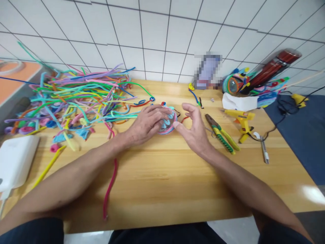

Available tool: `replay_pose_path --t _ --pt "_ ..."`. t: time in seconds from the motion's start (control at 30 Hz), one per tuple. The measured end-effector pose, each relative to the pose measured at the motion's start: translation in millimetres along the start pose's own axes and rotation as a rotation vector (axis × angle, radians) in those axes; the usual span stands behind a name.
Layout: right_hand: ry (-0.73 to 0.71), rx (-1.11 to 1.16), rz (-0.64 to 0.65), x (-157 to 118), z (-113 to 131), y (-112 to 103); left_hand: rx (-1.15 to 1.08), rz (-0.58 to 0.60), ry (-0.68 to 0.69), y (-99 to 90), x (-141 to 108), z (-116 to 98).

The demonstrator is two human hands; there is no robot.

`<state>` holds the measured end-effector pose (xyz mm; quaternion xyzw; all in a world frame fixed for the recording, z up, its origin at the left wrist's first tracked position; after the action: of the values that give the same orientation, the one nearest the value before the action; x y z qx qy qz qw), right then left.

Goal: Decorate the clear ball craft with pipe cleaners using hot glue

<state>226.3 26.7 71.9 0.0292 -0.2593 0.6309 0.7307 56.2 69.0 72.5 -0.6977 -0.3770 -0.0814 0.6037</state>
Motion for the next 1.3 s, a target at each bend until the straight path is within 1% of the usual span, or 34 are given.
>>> replay_pose_path --t 0.07,0.13,0.27,0.33,0.53,0.7,0.83,0.93,1.1,1.2,1.3 --pt "-0.006 0.007 0.021 0 -11 11 0.004 -0.005 -0.009 0.7 0 0" --pt "-0.013 0.001 0.036 -2 -17 18 -0.001 -0.02 -0.004 0.6 0 0" --pt "-0.004 0.024 0.038 -6 -26 22 -0.007 -0.083 0.024 -2.4 -1 -2" --pt "0.009 0.045 0.034 -6 -31 23 -0.008 -0.095 0.034 -2.3 -1 -2" --pt "0.049 0.109 0.047 -4 -38 24 0.01 -0.077 0.022 -0.6 -1 -1" --pt "0.101 0.17 0.042 -3 -44 26 0.018 -0.08 0.051 -3.0 -1 -4" --pt "0.112 0.209 0.031 -2 -47 29 0.018 -0.036 0.03 -0.9 0 -1" --pt "0.075 0.197 0.017 -2 -44 29 0.012 -0.015 0.014 0.6 0 0" --pt "-0.098 0.068 -0.037 -6 -23 23 0.009 -0.019 0.008 0.1 0 0" --pt "-0.163 -0.009 -0.036 -7 -12 22 0.009 -0.018 0.007 0.8 0 0" --pt "-0.195 -0.061 -0.019 -6 -7 23 -0.016 -0.032 0.017 0.7 0 0"
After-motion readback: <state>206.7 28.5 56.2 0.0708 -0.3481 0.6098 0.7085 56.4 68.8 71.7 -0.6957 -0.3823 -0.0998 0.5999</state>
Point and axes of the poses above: each hand's wrist, its own x-axis towards the middle knuckle, its own y-axis out of the palm, z = x × y, the point moved 9 cm from there along x, towards the middle knuckle, and after that the axes turned 11 degrees about x, right-handed, at the moved point
